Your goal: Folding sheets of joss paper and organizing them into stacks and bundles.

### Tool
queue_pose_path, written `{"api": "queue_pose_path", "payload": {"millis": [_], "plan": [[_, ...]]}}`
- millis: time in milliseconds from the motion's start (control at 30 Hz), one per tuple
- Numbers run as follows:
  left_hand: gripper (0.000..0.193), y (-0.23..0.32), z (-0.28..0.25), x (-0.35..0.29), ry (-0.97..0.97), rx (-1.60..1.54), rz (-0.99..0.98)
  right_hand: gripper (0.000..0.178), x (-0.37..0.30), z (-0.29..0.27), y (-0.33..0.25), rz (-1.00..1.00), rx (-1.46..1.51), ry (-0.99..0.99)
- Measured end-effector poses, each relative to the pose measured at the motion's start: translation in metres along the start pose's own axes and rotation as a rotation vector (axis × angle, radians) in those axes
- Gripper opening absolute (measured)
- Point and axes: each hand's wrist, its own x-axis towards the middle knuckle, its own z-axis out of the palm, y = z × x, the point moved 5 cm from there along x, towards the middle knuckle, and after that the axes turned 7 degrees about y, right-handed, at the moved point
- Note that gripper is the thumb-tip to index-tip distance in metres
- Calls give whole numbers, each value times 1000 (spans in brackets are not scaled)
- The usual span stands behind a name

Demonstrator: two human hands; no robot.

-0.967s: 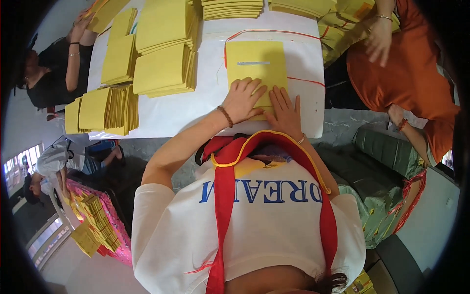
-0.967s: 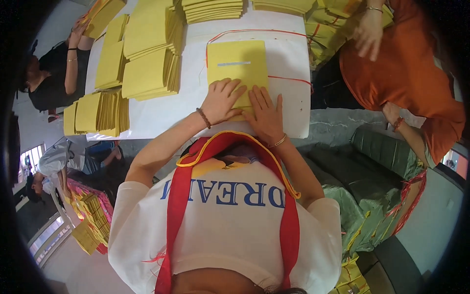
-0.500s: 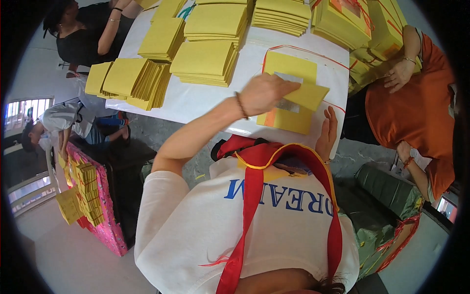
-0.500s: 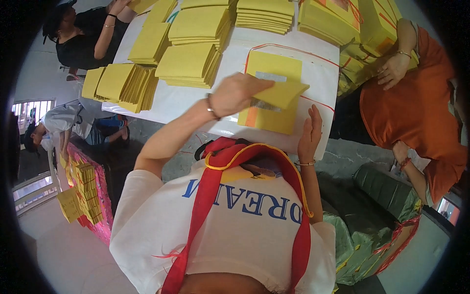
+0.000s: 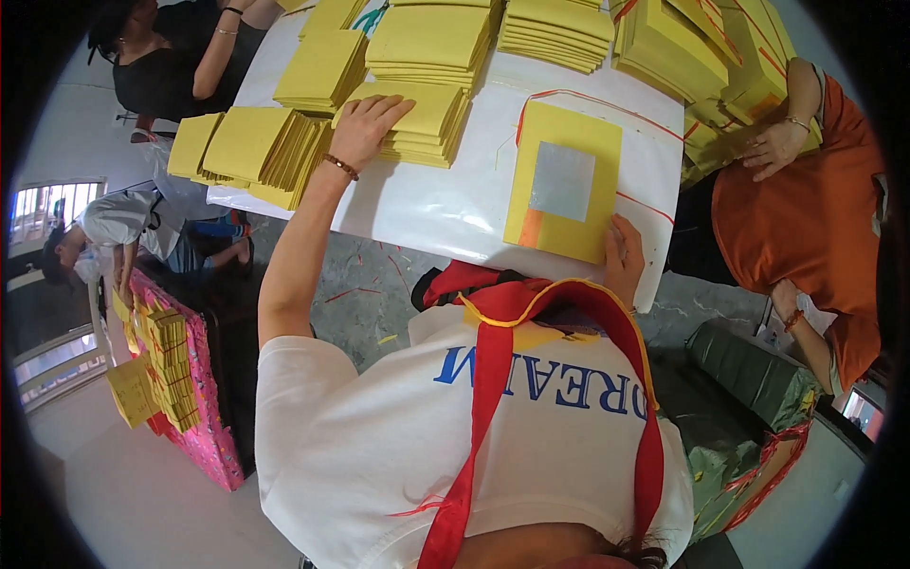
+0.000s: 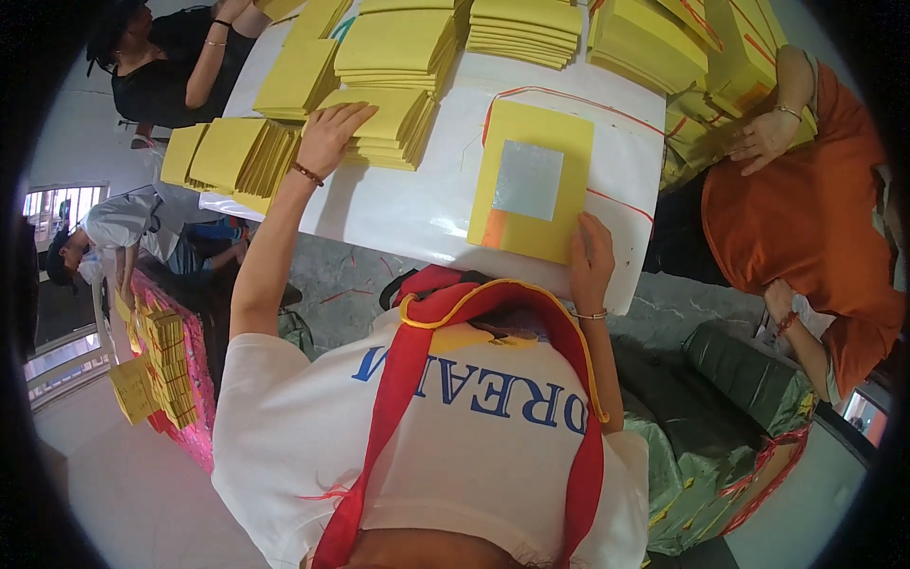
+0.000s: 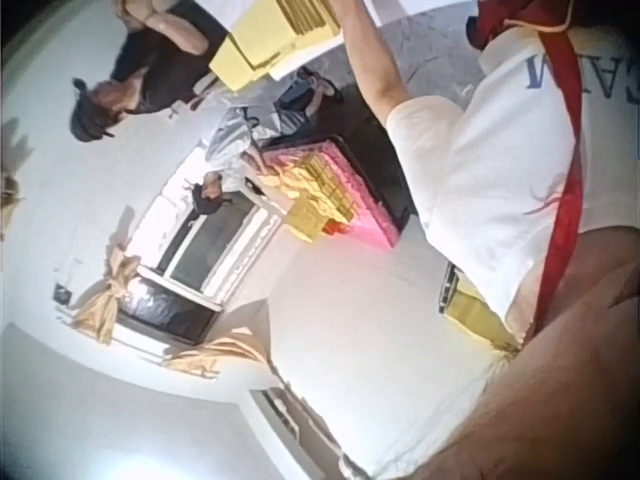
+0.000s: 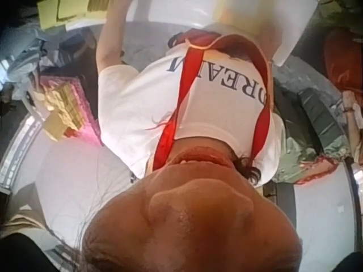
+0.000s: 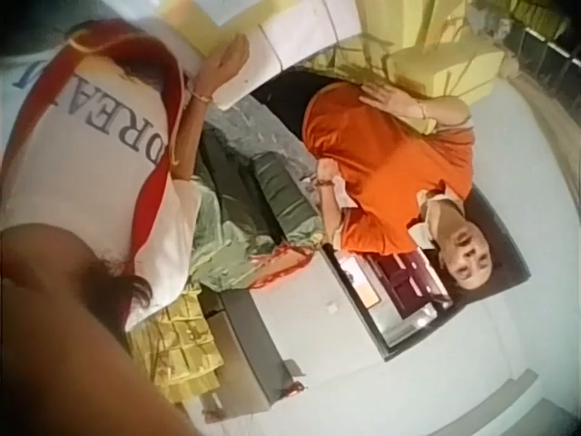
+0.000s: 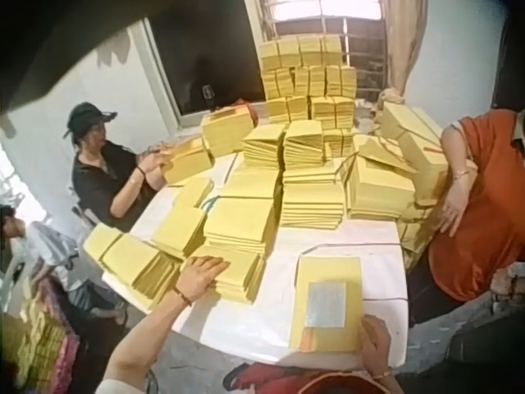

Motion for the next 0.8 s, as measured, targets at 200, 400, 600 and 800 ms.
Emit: {"api": "queue_pose_path", "payload": {"millis": [200,400,600,800], "plan": [[59,6,21,-12,-194,-101,-31,24,-2,3,15,59,17,-11],[76,14,28,-28,-123,-141,-52,24,12,4,-6,-253,-253,13],[76,6,9,-9,-300,-153,-12,26,25,19,-2,-399,-477,-132],[77,25,-26,9,-229,-33,75,28,23,18,4,-285,-447,-166]]}}
